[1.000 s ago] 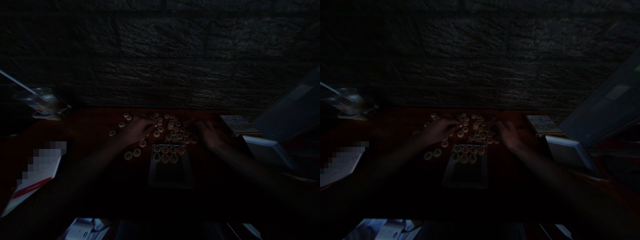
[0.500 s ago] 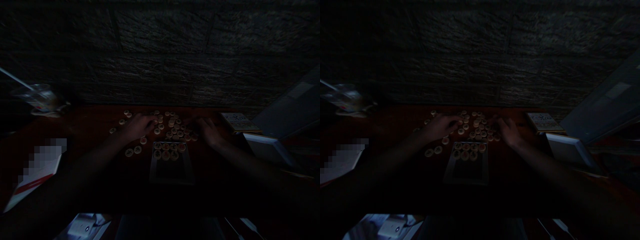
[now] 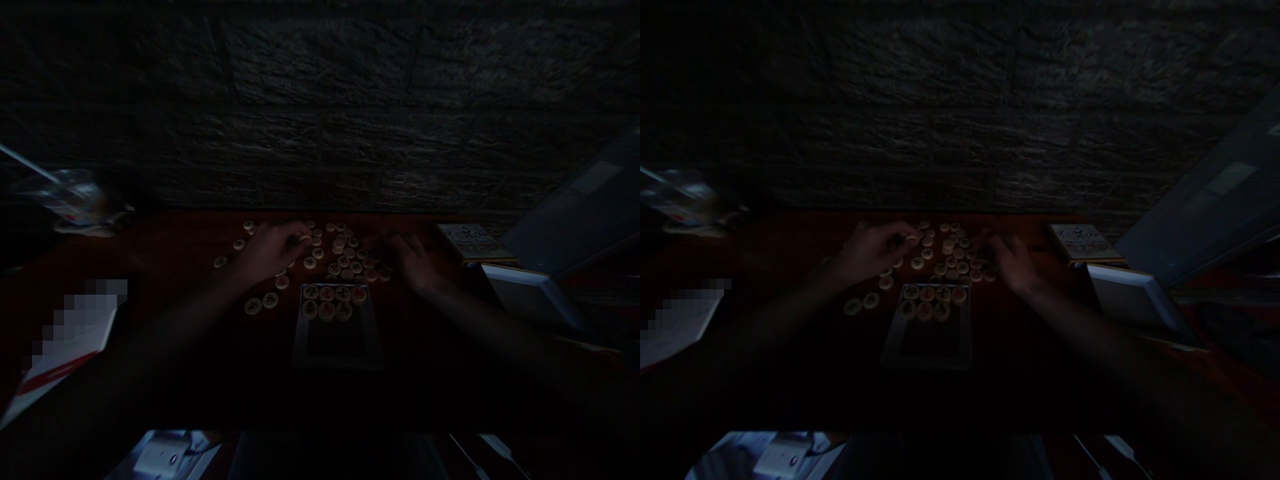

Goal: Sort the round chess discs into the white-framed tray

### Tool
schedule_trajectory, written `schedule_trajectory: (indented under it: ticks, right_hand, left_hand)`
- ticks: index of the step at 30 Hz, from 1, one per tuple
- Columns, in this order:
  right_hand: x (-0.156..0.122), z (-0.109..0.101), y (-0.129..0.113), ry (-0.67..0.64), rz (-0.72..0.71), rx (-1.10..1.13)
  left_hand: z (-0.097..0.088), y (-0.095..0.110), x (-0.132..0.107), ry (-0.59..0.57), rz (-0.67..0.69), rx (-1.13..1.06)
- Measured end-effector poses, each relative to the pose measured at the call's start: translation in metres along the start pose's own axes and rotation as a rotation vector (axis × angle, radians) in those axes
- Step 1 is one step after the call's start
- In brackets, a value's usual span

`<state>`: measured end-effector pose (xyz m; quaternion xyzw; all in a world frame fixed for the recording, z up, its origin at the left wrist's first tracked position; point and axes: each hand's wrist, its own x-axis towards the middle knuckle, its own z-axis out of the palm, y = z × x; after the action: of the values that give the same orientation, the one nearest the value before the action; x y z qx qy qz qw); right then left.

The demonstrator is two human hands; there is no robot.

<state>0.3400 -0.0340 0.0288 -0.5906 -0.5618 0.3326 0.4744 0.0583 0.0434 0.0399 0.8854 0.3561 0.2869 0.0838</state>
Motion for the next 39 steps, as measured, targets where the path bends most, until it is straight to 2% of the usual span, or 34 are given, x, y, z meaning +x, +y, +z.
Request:
schedule_trajectory:
  ticks: [7,13,18,24,32,39]
  right_hand:
    - [-0.0007,0.0,-0.0008,-0.006,0.022,0.01]
    - [0.0002,-0.0008,0.0,0.008,-0.001,-0.036]
    - [-0.0008,-0.0007,-0.0021,-0.004,0.008,-0.041]
    - [-0.0021,-0.0005,-0.0059,-0.005,0.015,-0.03]
    - [0.0011,-0.0007,0.0033,-0.009,0.017,0.004]
    - [-0.0015,-0.0005,-0.0036,-0.021,0.009,-0.021]
  left_hand:
    - [0.0002,0.0072,-0.0021,0.097,0.0,-0.047]
    - [-0.0002,0.0065,-0.0006,0.134,0.103,-0.039]
    - [-0.0002,0.0044,0.0005,0.175,0.132,-0.011]
    - [-0.0005,0.0068,-0.0009,0.141,0.096,-0.044]
    - [-0.0004,0.0093,-0.0027,0.099,-0.008,-0.035]
    - [-0.0007,0.008,-0.0002,0.186,-0.076,-0.135]
